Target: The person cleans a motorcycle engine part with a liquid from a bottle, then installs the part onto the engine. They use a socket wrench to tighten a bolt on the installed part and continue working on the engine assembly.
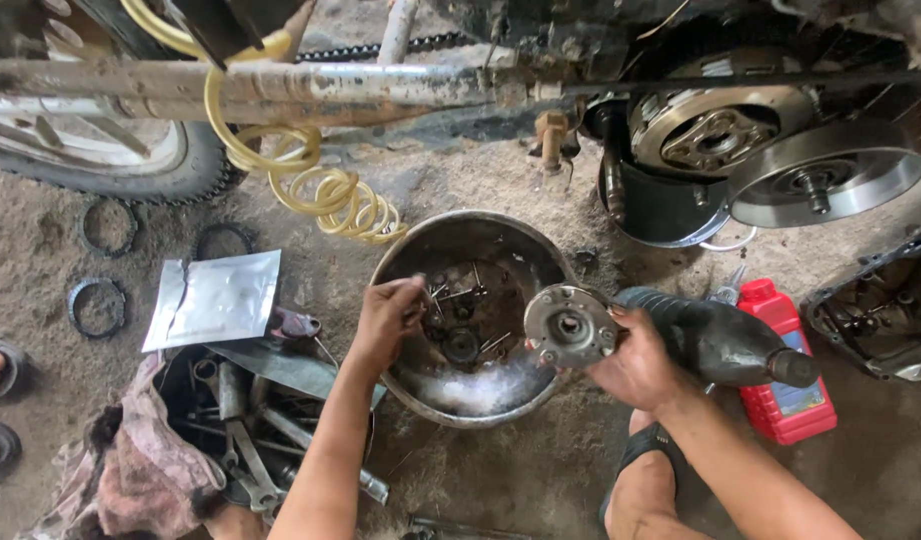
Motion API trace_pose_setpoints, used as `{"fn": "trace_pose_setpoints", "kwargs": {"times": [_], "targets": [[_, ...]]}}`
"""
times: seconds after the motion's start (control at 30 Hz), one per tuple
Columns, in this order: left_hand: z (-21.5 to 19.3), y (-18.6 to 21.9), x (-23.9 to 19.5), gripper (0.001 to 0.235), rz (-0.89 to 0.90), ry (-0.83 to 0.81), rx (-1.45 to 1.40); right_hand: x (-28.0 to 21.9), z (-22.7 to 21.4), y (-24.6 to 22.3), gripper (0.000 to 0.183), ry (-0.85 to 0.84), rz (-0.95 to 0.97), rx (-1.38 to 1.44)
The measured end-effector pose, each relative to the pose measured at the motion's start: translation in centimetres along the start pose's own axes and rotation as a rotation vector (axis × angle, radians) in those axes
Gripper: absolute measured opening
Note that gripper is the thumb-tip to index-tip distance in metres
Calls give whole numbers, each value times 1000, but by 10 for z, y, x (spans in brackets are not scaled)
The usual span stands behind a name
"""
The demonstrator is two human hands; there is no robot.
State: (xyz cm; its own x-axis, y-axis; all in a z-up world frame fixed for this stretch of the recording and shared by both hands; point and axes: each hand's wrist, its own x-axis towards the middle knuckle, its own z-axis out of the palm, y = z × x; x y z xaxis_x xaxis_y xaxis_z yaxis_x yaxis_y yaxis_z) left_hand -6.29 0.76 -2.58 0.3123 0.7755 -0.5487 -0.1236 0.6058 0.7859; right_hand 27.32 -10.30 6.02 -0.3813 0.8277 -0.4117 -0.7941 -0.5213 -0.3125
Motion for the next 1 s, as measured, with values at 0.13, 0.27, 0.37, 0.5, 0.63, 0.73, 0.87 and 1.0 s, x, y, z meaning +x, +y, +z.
{"fn": "trace_pose_setpoints", "kwargs": {"times": [0.13,0.27,0.37,0.5,0.63,0.73,0.87,1.0], "targets": [[28,13,-18,29,176,79,1051,-14,8,4,69,12,0,68],[48,-3,-28,32,6,158,1377,-17,-11,21,65,20,-45,-52],[57,-4,-36,33,186,188,1386,-24,-35,35,61,114,-7,-141],[64,12,-39,35,28,59,1033,-30,-51,45,59,173,18,-104],[41,2,-27,33,195,219,1257,-29,-31,36,58,82,-18,-160],[31,5,-26,27,180,219,1495,-29,-37,35,56,186,-36,-146],[38,3,-29,22,139,198,1540,-30,-43,32,59,172,-69,-164],[58,6,-37,44,153,-101,1533,-28,-26,24,60,128,-66,-172]]}}
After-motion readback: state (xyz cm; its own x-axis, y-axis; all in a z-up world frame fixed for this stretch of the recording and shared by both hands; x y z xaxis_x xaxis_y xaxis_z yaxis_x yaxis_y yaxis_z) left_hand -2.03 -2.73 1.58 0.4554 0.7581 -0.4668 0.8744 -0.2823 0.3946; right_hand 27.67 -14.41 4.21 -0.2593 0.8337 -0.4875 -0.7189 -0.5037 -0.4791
